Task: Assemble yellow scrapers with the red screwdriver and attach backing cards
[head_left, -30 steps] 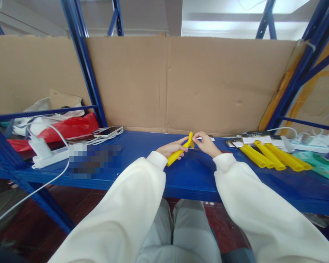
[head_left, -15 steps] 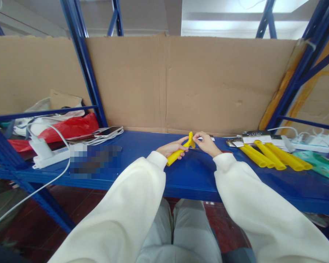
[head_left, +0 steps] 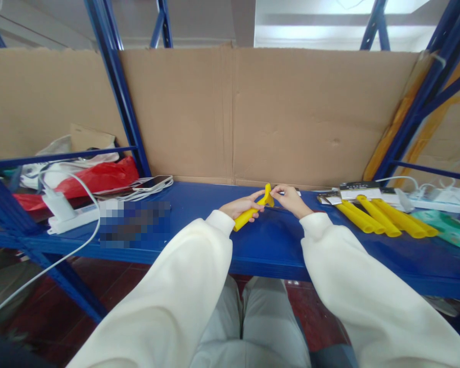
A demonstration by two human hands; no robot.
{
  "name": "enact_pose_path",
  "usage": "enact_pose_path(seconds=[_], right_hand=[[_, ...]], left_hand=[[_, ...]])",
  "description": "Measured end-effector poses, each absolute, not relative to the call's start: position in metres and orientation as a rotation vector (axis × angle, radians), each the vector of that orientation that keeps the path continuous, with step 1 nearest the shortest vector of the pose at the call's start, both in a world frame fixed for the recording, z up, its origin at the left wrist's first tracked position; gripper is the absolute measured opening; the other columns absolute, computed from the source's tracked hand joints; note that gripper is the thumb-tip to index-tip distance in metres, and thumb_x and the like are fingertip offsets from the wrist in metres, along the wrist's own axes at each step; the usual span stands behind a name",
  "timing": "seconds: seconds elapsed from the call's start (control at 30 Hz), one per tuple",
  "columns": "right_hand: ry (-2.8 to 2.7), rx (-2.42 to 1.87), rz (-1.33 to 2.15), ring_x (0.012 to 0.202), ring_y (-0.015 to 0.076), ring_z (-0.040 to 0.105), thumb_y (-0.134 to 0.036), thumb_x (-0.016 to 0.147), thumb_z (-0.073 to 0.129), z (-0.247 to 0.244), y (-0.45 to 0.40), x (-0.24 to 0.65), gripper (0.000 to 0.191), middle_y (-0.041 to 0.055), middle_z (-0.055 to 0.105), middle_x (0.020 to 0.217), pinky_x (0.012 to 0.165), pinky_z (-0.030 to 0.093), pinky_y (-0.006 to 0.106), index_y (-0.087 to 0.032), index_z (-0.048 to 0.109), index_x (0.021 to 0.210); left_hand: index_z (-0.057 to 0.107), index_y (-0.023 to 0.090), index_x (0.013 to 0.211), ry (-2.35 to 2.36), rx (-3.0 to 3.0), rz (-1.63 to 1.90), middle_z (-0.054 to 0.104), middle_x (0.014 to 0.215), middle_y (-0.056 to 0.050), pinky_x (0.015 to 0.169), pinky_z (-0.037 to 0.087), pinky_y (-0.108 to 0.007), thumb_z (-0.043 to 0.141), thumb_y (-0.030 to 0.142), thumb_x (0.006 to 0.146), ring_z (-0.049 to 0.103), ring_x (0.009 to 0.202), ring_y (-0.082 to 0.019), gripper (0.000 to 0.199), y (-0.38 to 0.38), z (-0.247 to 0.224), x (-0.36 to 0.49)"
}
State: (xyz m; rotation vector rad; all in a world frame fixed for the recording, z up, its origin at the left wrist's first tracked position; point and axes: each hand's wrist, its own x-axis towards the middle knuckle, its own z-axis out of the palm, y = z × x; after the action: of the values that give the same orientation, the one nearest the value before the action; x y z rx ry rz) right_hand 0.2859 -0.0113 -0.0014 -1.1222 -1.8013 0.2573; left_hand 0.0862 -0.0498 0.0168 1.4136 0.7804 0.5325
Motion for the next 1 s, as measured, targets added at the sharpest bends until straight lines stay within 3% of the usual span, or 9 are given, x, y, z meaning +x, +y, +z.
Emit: enact_pose_path(seconds=[0.37, 0.53, 1.0], right_hand=[[-1.896, -1.188, -0.092, 0.094, 0.0247, 0.062, -0.022, 0.079, 0.057, 0.001, -0.026, 0.280, 0.012, 0.0072, 0.069, 0.091, 0.088, 0.046, 0.042, -0.022, 0.063, 0.069], [-1.923, -1.226, -0.170, 0.100, 0.0281, 0.059, -0.022, 0.080, 0.057, 0.001, -0.029, 0.278, 0.011, 0.0092, 0.069, 0.097, 0.088, 0.044, 0.047, -0.022, 0.063, 0.071], [-1.882, -0.988, 0.060, 0.084, 0.0224, 0.062, -0.019, 0.075, 0.055, -0.003, -0.020, 0.280, 0.009, 0.0045, 0.065, 0.078, 0.085, 0.049, 0.040, -0.023, 0.056, 0.067]], left_hand=[[0.012, 0.036, 0.156, 0.768, 1.396, 0.511, 0.050, 0.072, 0.006, 0.043, 0.033, -0.015, 0.048, 0.004, 0.088, 0.043, 0.043, -0.005, 0.084, -0.051, 0.017, 0.084], [0.009, 0.037, 0.157, 0.725, 1.369, 0.485, 0.051, 0.073, 0.006, 0.044, 0.033, -0.015, 0.056, 0.008, 0.086, 0.044, 0.044, -0.005, 0.090, -0.044, 0.012, 0.079], [0.000, 0.038, 0.158, 0.552, 1.300, 0.451, 0.052, 0.075, 0.004, 0.044, 0.030, -0.016, 0.057, 0.012, 0.087, 0.043, 0.044, -0.006, 0.095, -0.029, 0.001, 0.071]])
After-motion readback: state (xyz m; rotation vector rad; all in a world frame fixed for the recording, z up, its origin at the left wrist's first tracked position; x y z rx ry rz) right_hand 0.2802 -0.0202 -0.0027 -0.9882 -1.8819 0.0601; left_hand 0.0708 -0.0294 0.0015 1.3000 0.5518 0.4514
